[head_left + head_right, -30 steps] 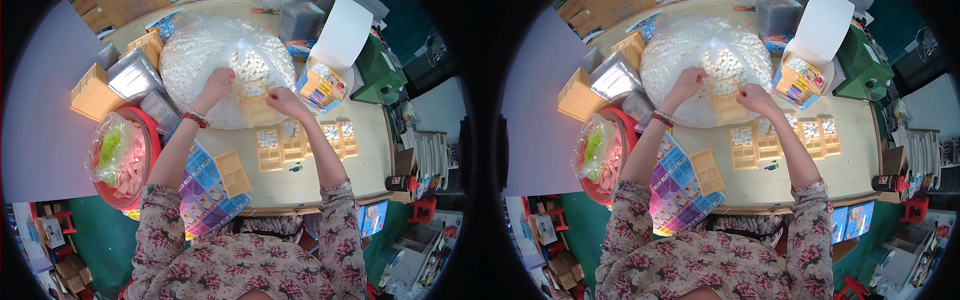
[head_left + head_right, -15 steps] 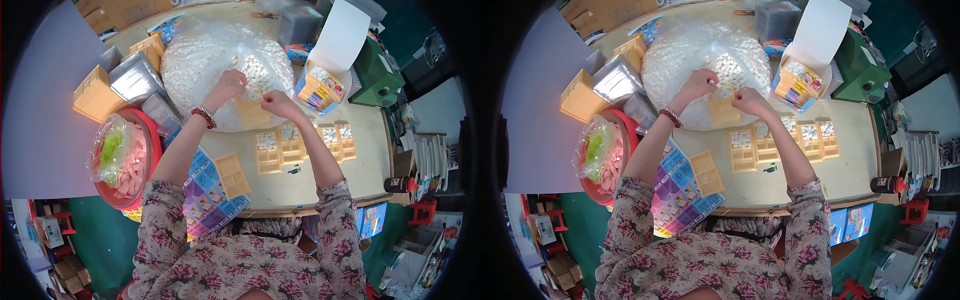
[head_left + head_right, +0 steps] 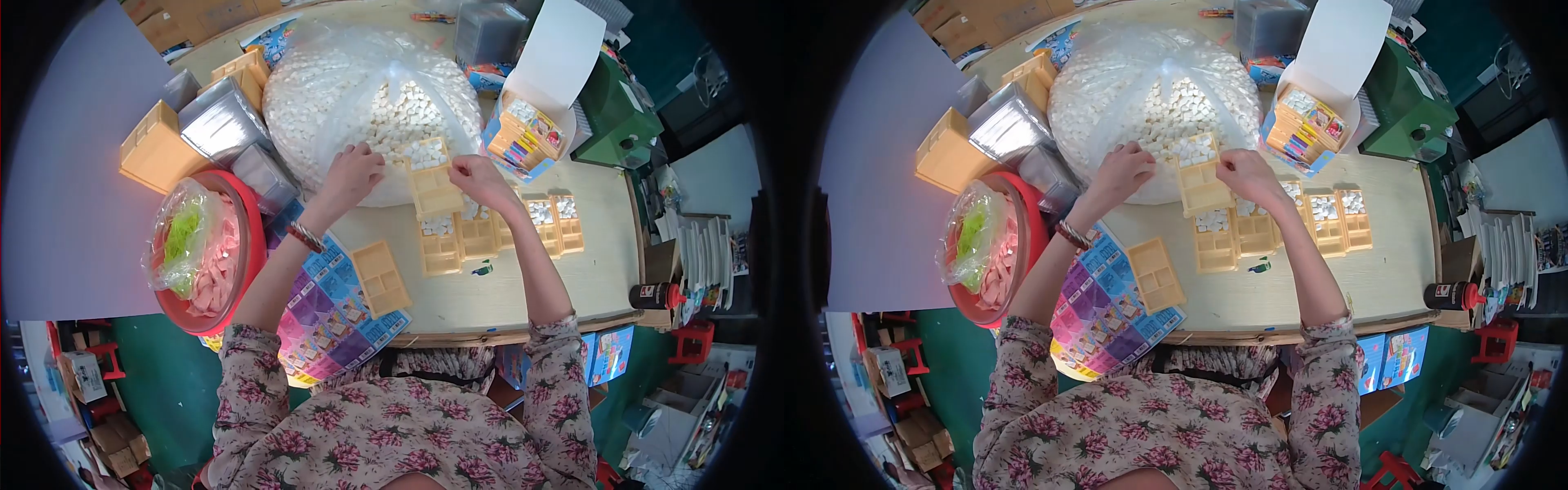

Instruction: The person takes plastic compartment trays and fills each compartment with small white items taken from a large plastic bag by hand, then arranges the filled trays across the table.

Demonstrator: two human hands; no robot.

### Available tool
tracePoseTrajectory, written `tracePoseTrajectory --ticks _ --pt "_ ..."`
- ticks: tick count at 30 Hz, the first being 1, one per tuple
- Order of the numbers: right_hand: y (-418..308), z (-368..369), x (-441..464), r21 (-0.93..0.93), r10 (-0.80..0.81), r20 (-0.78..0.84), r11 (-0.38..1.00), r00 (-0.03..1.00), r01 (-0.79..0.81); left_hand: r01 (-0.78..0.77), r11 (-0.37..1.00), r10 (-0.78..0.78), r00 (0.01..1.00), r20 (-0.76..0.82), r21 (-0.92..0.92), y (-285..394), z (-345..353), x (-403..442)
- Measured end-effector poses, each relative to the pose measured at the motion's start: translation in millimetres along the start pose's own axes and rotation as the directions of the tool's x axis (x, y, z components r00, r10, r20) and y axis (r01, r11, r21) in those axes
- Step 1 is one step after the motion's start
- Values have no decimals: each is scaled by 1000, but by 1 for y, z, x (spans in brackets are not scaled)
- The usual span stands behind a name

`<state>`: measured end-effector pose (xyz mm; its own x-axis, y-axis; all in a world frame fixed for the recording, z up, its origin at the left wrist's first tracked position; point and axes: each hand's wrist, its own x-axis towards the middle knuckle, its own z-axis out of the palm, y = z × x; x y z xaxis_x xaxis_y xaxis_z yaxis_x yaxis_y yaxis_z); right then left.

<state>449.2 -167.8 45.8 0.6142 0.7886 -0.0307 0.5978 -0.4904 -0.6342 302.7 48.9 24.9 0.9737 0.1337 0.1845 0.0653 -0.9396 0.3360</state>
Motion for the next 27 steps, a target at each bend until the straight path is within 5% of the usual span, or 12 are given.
tracePoseTrajectory --ticks 2,5,12,16,27 --pt "7 2 -5 86 65 97 994 993 -73 16 999 -16 1000 14 -50 2 -2 -7" --pt "5 9 -21 190 24 37 981 999 -31 8 993 -8 1000 5 -114 7 -9 -17" --pt "-16 25 -80 142 -45 91 989 995 32 29 979 -28 1000 7 -200 1 -11 -27" --pt "-19 55 -101 119 27 262 991 965 -60 -41 972 19 995 -97 -232 3 -14 -29" --pt "-5 125 -81 -173 109 19 980 994 -104 -7 972 -31 987 -157 -236 17 -19 -44"
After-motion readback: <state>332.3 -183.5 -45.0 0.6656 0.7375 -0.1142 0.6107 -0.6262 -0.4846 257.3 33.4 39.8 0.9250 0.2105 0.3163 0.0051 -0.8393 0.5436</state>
